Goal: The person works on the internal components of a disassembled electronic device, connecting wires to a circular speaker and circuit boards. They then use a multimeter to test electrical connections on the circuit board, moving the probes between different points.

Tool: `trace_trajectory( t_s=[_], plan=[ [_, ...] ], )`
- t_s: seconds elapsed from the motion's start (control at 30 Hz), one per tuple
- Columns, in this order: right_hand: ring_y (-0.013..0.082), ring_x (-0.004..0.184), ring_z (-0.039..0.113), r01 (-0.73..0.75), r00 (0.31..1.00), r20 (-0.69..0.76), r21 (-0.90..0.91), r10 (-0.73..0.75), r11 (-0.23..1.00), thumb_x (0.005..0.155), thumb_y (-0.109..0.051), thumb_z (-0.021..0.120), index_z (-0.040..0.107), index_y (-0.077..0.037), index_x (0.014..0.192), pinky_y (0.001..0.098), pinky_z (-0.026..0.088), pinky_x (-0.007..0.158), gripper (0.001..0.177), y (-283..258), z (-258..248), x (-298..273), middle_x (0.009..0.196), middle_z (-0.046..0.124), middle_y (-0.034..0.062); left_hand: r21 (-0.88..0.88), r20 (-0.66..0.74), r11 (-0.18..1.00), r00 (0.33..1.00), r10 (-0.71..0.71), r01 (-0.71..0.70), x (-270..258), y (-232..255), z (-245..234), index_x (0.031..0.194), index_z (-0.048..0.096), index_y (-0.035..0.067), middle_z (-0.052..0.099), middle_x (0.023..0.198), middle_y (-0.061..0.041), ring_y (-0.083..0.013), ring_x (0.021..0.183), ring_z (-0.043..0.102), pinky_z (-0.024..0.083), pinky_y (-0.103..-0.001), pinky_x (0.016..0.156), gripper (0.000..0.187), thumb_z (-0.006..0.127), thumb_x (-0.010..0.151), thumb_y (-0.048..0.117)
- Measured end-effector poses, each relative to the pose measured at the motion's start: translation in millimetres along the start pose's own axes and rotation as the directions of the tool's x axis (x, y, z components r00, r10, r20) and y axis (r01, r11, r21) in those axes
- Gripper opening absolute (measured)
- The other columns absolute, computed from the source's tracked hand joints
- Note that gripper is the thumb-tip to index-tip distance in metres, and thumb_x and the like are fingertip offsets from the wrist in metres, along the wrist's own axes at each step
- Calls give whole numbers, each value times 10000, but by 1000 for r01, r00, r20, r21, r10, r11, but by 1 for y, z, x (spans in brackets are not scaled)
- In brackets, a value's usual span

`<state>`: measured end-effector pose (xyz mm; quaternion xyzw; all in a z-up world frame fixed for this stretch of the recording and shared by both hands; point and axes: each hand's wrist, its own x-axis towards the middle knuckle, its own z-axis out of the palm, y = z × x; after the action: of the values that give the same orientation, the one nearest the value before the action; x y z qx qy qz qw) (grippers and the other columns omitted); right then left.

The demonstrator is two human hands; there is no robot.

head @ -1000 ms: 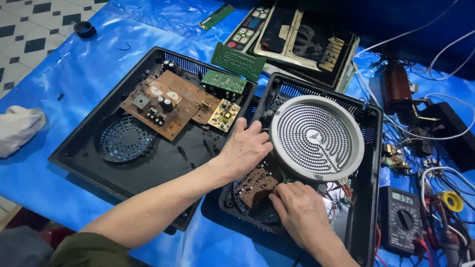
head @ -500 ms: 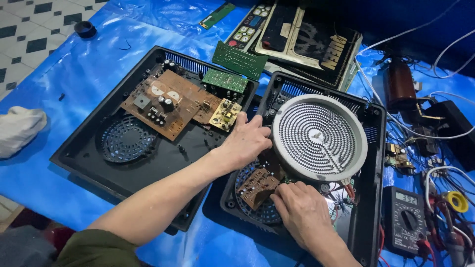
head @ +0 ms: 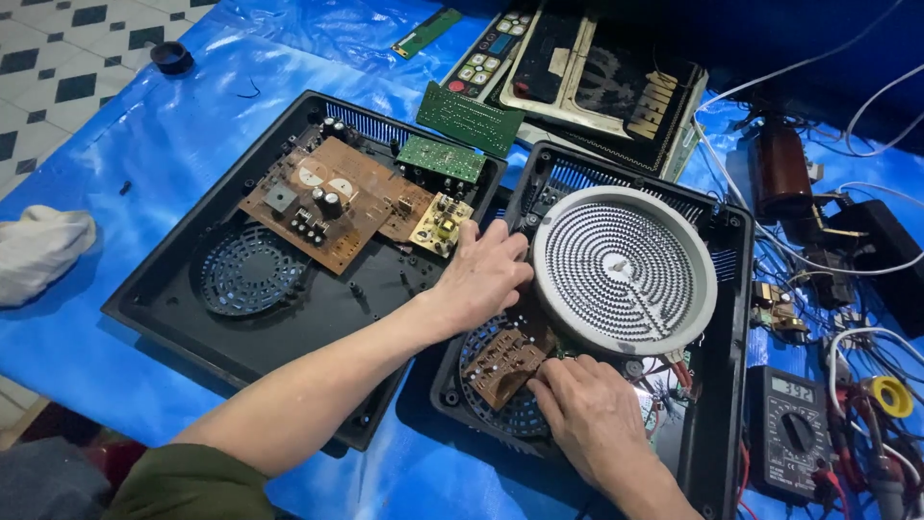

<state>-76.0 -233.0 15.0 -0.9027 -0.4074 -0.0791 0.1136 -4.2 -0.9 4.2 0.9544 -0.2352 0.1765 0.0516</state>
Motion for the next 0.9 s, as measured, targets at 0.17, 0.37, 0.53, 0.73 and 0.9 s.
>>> trace_trajectory(
  t_s=[0.17,0.37,0.53,0.73,0.9],
  plan=[
    [245,636,545,5,1000,-7,1,-5,1000,967,-306,673,537,-159,771,405,462,616,281,1,1,-1,673,589,32,24,5,1000,1000,-13,13,-1,-2,6,729,733,144,529,948,-20,-308,984,429,323,-509,745,174,897,689,186],
    [243,636,550,7,1000,-4,-25,-7,1000,968,-305,668,546,-165,779,401,462,620,265,1,2,-1,680,600,29,-18,73,1000,997,5,-3,0,-4,5,815,799,200,625,864,45,-311,1017,437,307,-517,752,116,887,741,183],
    [246,636,553,14,1000,1,-41,-14,999,968,-320,675,559,-162,790,404,468,611,264,1,3,0,678,615,31,-4,81,1000,997,15,-15,2,-2,1,809,800,200,676,820,97,-290,1023,451,303,-508,769,103,879,748,226],
    [236,628,553,2,1000,20,5,-2,1000,974,-302,666,564,-157,802,398,469,611,247,0,-1,0,686,620,30,-50,94,998,995,30,-26,0,-4,-6,802,780,182,698,814,119,-268,1017,461,303,-517,790,163,909,703,191],
    [246,653,555,5,1000,6,-19,-5,1000,972,-310,664,547,-159,805,407,477,622,254,3,5,-2,699,618,29,-68,-160,998,987,-11,0,-5,-20,-4,885,793,215,664,865,77,-254,947,479,286,-492,797,138,876,792,273]
  ],
)
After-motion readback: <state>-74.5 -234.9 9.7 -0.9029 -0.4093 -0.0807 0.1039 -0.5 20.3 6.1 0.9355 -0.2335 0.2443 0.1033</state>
